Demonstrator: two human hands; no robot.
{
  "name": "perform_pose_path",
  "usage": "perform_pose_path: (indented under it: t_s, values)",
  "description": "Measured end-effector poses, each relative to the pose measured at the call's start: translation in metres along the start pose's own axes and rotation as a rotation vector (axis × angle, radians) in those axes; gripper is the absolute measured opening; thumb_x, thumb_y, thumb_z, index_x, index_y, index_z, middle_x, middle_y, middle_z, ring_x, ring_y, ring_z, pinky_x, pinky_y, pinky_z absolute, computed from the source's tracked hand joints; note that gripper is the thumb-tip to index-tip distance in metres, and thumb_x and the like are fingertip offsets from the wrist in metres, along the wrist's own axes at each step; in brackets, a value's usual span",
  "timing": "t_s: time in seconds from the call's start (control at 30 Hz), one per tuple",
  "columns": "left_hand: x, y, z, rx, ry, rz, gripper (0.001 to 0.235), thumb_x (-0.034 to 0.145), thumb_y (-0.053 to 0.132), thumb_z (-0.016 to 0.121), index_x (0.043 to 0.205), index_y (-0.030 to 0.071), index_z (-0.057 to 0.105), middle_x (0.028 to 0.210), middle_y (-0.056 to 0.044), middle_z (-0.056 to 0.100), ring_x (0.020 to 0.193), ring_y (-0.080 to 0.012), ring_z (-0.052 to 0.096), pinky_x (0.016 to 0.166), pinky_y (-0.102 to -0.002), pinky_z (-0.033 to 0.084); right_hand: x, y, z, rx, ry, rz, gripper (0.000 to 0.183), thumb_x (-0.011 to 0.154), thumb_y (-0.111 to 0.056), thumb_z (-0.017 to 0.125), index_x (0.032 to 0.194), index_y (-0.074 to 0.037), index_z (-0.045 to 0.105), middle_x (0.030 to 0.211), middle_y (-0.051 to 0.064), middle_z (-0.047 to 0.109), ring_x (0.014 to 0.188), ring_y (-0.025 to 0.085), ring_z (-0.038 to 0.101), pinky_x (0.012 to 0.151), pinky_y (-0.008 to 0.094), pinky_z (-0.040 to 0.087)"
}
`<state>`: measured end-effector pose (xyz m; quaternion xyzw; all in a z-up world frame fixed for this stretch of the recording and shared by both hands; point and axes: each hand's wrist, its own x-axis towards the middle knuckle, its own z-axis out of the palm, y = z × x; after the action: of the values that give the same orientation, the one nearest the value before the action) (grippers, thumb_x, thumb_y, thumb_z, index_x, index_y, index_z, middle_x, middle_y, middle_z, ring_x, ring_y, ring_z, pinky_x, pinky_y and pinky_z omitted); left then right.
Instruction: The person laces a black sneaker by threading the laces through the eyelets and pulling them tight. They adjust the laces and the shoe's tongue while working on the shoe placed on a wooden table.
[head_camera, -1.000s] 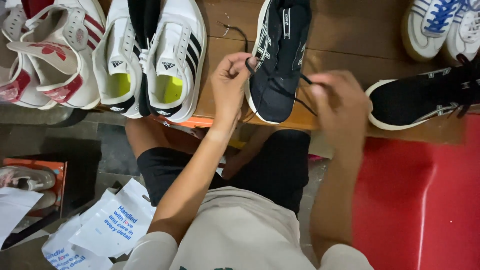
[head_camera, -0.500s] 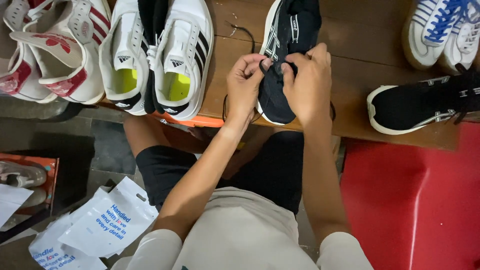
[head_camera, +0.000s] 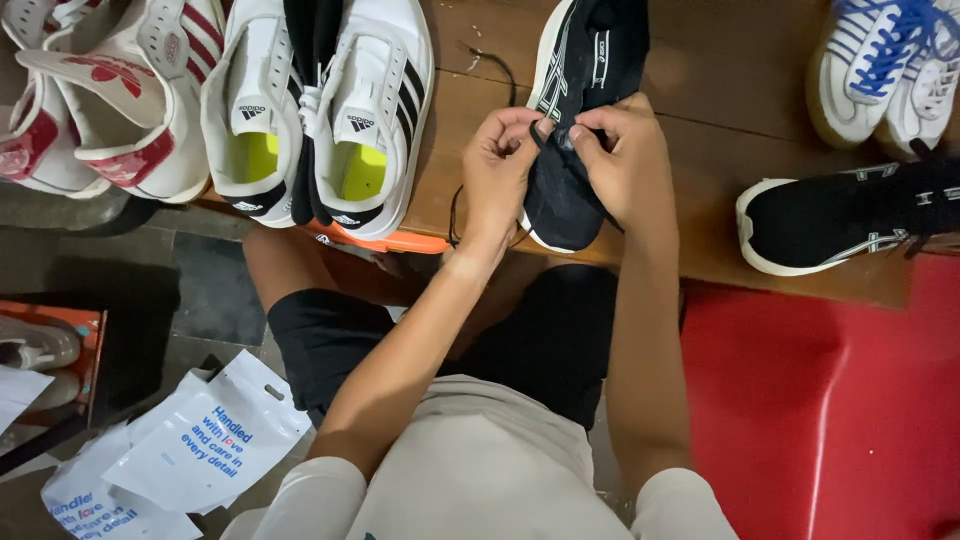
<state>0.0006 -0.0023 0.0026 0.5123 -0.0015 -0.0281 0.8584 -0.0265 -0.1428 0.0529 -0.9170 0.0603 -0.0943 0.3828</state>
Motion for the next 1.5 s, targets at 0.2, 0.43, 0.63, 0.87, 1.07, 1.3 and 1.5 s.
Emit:
perform_pose_path:
  t_s: [0.2,0.43,0.63,0.87,1.07,1.3,1.5]
  values:
    - [-0.001,0.004,0.000,0.044,-0.014,0.022,0.007,0.091,0.016,0.077,0.096,0.013,0.073,0.082,0.002,0.072,0.077,-0.0035,0.061,0.077,-0.018,0.047,0.000,-0.003,0.003,0.034,0.033,0.023,0.012,0.096,-0.017,0.071,0.101,-0.012,0.081,0.098,0.003,0.054,0.074,0.011,0.052,0.067,0.027,0.043]
    - [-0.002,0.006,-0.002,0.149,-0.027,0.037,0.005,0.092,0.018,0.076,0.096,0.015,0.075,0.087,0.003,0.072,0.080,-0.0045,0.056,0.075,-0.019,0.042,-0.001,0.004,0.008,0.039,0.068,0.009,0.013,0.097,-0.021,0.076,0.103,-0.011,0.080,0.098,0.004,0.053,0.075,0.013,0.052,0.066,0.029,0.042]
    - [0.000,0.001,-0.003,0.149,-0.016,-0.072,0.014,0.090,0.020,0.079,0.098,0.009,0.079,0.086,0.004,0.073,0.074,-0.0042,0.048,0.072,-0.019,0.043,-0.004,0.002,0.010,0.009,0.122,-0.048,0.013,0.098,-0.020,0.075,0.101,-0.009,0.080,0.098,0.006,0.054,0.075,0.014,0.055,0.069,0.029,0.047]
    - [0.000,-0.004,0.000,0.238,-0.059,0.027,0.019,0.090,0.027,0.077,0.100,0.011,0.080,0.098,-0.002,0.079,0.095,-0.0103,0.069,0.090,-0.026,0.053,-0.010,0.004,0.011,-0.148,0.190,-0.225,0.018,0.104,-0.018,0.069,0.104,-0.002,0.078,0.100,0.014,0.054,0.081,0.025,0.059,0.071,0.038,0.050]
    - [-0.006,0.004,0.001,0.245,-0.057,0.098,0.011,0.094,0.018,0.076,0.102,0.011,0.080,0.087,0.005,0.074,0.074,-0.0042,0.050,0.072,-0.020,0.046,-0.011,0.003,0.012,-0.152,0.219,-0.172,0.010,0.099,-0.011,0.076,0.105,-0.004,0.079,0.102,0.012,0.057,0.080,0.024,0.065,0.074,0.036,0.055]
    - [-0.012,0.021,0.006,0.598,-0.035,0.317,0.006,0.096,0.020,0.074,0.101,0.020,0.075,0.088,0.007,0.074,0.080,-0.0100,0.055,0.078,-0.025,0.046,-0.009,0.004,0.007,-0.116,0.161,-0.186,0.009,0.098,-0.010,0.075,0.104,-0.004,0.077,0.100,0.011,0.057,0.080,0.022,0.062,0.075,0.035,0.053]
    - [-0.018,0.026,0.006,0.670,-0.101,0.400,0.013,0.102,0.022,0.065,0.111,0.018,0.072,0.100,0.003,0.074,0.094,-0.0156,0.063,0.089,-0.030,0.050,-0.010,0.001,0.009,-0.146,0.231,-0.197,0.008,0.098,-0.010,0.074,0.101,-0.005,0.079,0.096,0.012,0.061,0.077,0.022,0.066,0.073,0.035,0.054]
